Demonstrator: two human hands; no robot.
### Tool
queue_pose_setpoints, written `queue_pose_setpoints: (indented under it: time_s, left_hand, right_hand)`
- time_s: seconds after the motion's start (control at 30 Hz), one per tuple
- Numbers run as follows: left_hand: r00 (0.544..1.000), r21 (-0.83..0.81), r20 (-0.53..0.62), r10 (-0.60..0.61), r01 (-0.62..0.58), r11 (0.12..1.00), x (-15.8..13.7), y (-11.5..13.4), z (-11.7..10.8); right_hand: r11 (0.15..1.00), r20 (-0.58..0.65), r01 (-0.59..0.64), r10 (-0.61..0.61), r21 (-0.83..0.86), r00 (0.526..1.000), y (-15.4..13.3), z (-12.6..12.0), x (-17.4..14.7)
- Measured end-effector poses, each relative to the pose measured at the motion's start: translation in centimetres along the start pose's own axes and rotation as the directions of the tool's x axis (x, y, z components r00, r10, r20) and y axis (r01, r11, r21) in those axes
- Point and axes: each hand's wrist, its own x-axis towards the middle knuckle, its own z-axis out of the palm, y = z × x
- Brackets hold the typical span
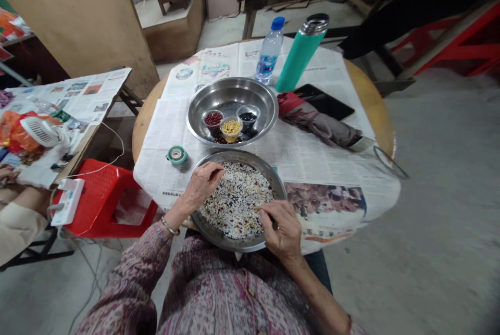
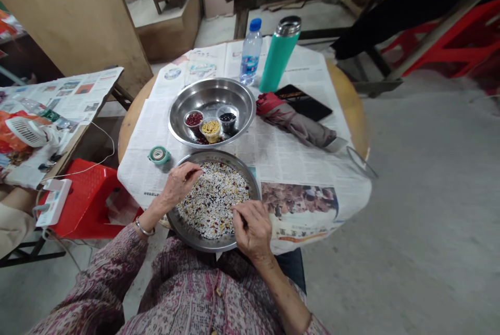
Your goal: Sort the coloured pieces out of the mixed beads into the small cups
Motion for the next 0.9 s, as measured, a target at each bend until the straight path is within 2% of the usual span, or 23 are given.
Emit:
queue_pose_setpoints:
  time_s: [0.13, 0.27, 0.43, 0.6, 0.67, 0.77, 0.83, 0.9]
  left_hand:
    - [0.997, 0.052, -0.073, 0.016, -0.012, 0.999, 1.7, 0.8, -1.1]
    - [0.984, 0.113, -0.17, 0.048, -0.029, 0.993, 4.7, 0.7, -2.1]
    - [0.96, 0.167, -0.277, 0.045, 0.002, 0.986, 9.7, -2.0, -2.3]
    - [0.961, 0.196, -0.276, 0.02, 0.036, 0.98, 12.8, -4.4, -2.4]
    - [0.952, 0.213, -0.304, 0.029, 0.039, 0.976, 12.3, -3.9, -2.9]
    - [0.95, 0.225, -0.306, 0.063, 0.008, 0.974, 9.6, -1.7, -3.4]
    - [0.974, 0.219, -0.216, 0.075, -0.026, 0.975, 6.7, 0.0, -3.4]
    - [0.994, 0.191, -0.078, 0.075, -0.059, 0.98, 3.6, 1.4, -3.0]
  right_hand:
    - [1.0, 0.001, -0.016, 0.016, -0.007, 1.0, 0.0, 0.0, -0.1]
    - [1.0, 0.003, -0.008, 0.008, -0.006, 1.0, -0.1, -0.1, 0.0]
    - [1.0, 0.006, -0.007, 0.007, -0.01, 1.0, 0.0, 0.0, 0.0]
    - [1.0, 0.003, -0.002, 0.002, -0.013, 1.0, 0.0, -0.1, 0.0]
    - [1.0, 0.003, -0.006, 0.006, -0.011, 1.0, 0.0, -0.1, -0.1]
    - [1.0, 0.001, -0.014, 0.014, -0.004, 1.0, -0.1, -0.2, -0.1]
    - [1.0, -0.002, -0.017, 0.017, -0.006, 1.0, -0.1, -0.1, -0.1]
    - [1.0, -0.005, -0.016, 0.015, -0.011, 1.0, -0.1, -0.1, -0.1]
